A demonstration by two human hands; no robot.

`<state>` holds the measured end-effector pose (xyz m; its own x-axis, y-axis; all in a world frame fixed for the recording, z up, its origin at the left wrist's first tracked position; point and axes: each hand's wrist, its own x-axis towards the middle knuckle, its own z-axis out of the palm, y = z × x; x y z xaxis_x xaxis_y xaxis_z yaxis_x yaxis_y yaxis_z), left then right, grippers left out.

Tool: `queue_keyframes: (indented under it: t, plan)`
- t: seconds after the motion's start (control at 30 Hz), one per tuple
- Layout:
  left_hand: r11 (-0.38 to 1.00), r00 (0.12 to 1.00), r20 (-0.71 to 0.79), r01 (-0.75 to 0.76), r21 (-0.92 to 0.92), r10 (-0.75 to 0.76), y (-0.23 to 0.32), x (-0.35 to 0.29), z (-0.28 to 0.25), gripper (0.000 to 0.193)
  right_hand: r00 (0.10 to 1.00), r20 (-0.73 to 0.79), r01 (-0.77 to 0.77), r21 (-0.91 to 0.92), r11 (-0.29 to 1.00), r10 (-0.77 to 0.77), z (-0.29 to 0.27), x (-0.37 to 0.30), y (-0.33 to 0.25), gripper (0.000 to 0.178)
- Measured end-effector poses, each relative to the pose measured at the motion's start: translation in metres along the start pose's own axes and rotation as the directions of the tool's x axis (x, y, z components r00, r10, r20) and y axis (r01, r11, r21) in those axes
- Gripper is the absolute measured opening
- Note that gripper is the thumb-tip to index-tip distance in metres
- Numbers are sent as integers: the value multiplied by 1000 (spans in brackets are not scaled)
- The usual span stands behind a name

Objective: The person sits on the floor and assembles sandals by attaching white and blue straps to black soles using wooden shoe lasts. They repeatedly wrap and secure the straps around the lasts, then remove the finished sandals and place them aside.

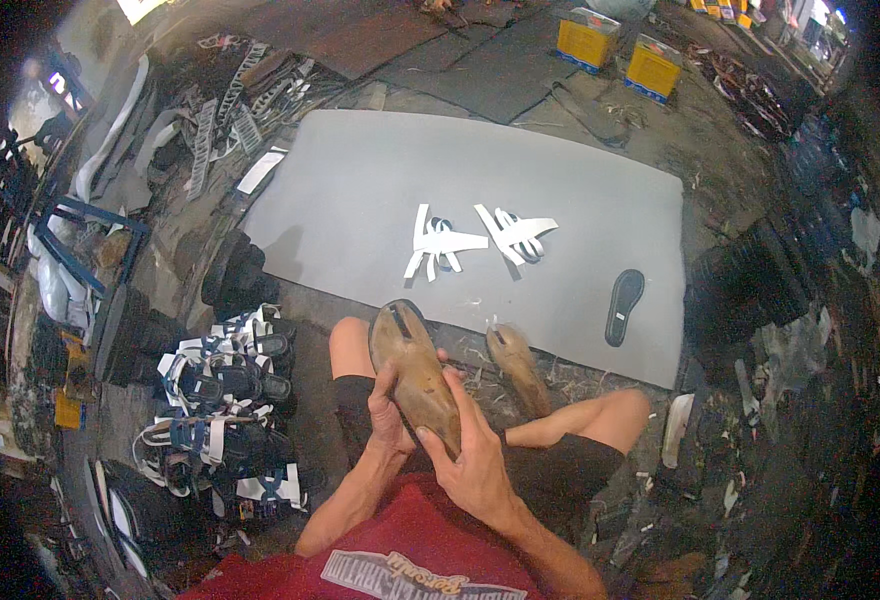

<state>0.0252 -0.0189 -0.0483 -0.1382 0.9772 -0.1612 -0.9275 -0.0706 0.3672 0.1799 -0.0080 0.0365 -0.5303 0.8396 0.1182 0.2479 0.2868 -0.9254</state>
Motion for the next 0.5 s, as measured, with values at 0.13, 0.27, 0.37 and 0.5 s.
queue_keyframes:
  t: [0.13,0.27,0.37,0.5]
  plan:
    - [999,1000,-24,21,27,-20,-1,-3,11,69,998,1,-56,40,998,56,-3,-1,1,76]
    - [993,994,-41,103,66,-100,-2,1,11,64,998,0,-69,37,997,69,-5,-1,7,77]
    - [989,992,-78,105,101,-97,3,4,18,63,997,59,-56,54,997,53,-13,1,6,82]
    - [985,992,-11,124,-119,-126,20,16,29,52,995,73,-64,3,998,63,-21,-7,6,104]
